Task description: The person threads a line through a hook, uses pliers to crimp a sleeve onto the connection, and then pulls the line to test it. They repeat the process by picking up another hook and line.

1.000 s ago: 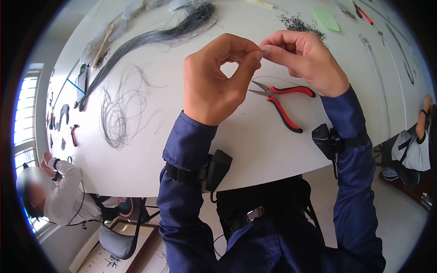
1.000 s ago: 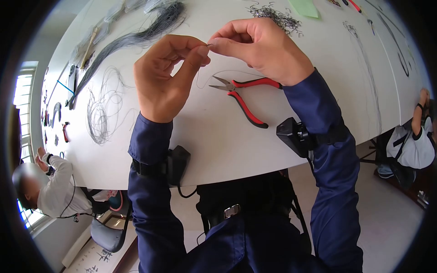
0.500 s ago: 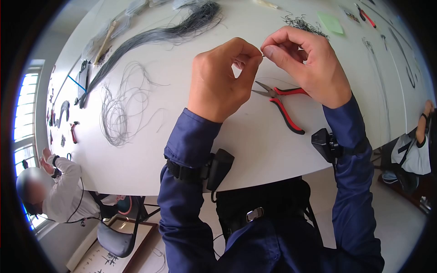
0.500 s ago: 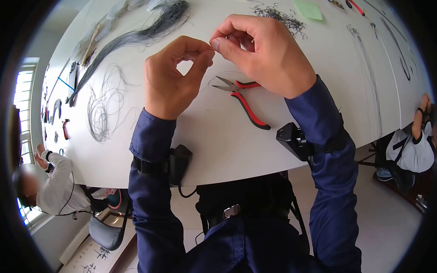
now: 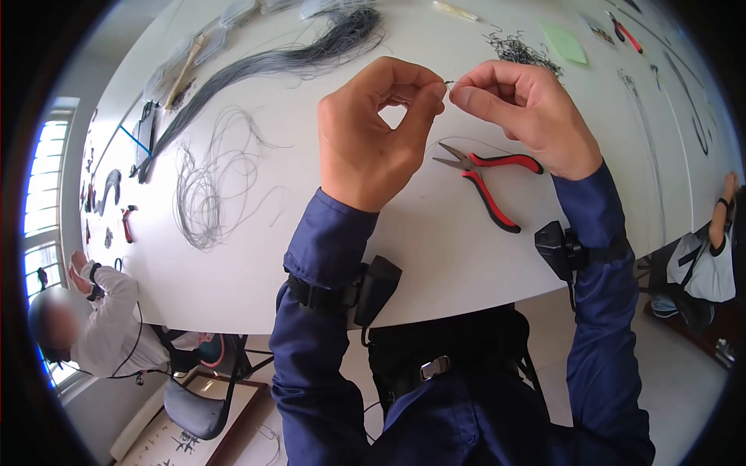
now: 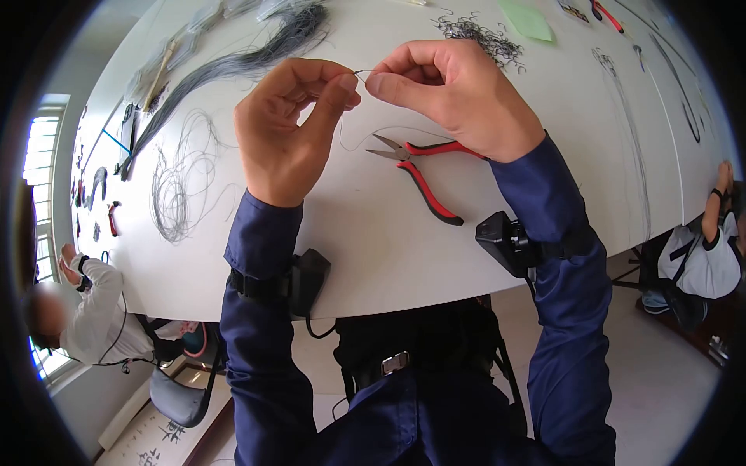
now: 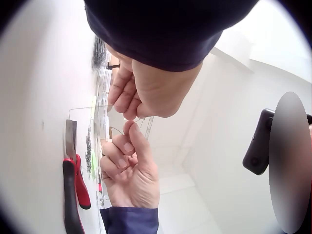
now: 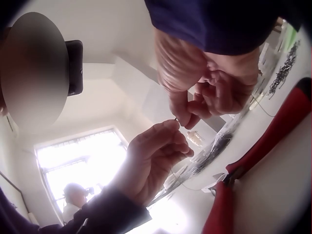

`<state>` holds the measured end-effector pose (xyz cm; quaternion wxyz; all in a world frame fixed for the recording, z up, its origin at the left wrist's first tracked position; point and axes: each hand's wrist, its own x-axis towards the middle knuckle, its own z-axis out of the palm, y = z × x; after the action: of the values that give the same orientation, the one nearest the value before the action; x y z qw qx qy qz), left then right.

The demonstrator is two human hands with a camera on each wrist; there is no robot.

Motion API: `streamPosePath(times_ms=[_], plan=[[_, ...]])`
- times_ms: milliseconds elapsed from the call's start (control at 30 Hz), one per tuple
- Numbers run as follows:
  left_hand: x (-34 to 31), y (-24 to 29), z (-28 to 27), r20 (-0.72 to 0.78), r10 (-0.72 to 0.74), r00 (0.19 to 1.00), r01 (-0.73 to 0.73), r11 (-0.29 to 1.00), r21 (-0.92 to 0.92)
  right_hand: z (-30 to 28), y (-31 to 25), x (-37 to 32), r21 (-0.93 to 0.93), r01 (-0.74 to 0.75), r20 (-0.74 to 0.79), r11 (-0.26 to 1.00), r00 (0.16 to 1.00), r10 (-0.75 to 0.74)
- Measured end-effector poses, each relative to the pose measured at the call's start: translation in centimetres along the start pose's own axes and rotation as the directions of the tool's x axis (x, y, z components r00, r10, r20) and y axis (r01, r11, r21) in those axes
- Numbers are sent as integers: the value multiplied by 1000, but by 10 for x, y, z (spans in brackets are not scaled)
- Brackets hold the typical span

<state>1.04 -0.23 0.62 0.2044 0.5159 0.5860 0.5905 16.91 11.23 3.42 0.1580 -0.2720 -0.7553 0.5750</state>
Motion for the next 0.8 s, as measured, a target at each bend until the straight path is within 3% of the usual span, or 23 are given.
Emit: streamPosePath(times_ms=[133,233,333,433,533,633,733,800], plan=[[1,-4,1,-44,1,999,0,1000,26,9,10,3,-38,183,-63,982,981,-185],[2,-13,4,-55,65,996,-58,991,122,12,1,-2,-193,137,-72,972,986,-153],[2,-14,4,-8,113,994,-109,969,224,10,-3,-3,-378,182,-100,908,967,-236],[1,-12,4,74,115,991,-129,964,231,7,3,1,-308,200,-144,930,957,-253],[-1,-8,4,136,110,985,-131,979,156,3,18,9,-142,322,-110,936,935,-338],[-2,-2,4,149,73,986,-84,994,68,-3,8,4,66,101,-39,993,994,-99],[-2,0,3,125,54,991,-55,998,6,-9,13,6,234,-53,68,971,997,39],[-2,0,2,92,48,995,-46,999,-21,-8,15,6,231,-84,73,969,995,69]])
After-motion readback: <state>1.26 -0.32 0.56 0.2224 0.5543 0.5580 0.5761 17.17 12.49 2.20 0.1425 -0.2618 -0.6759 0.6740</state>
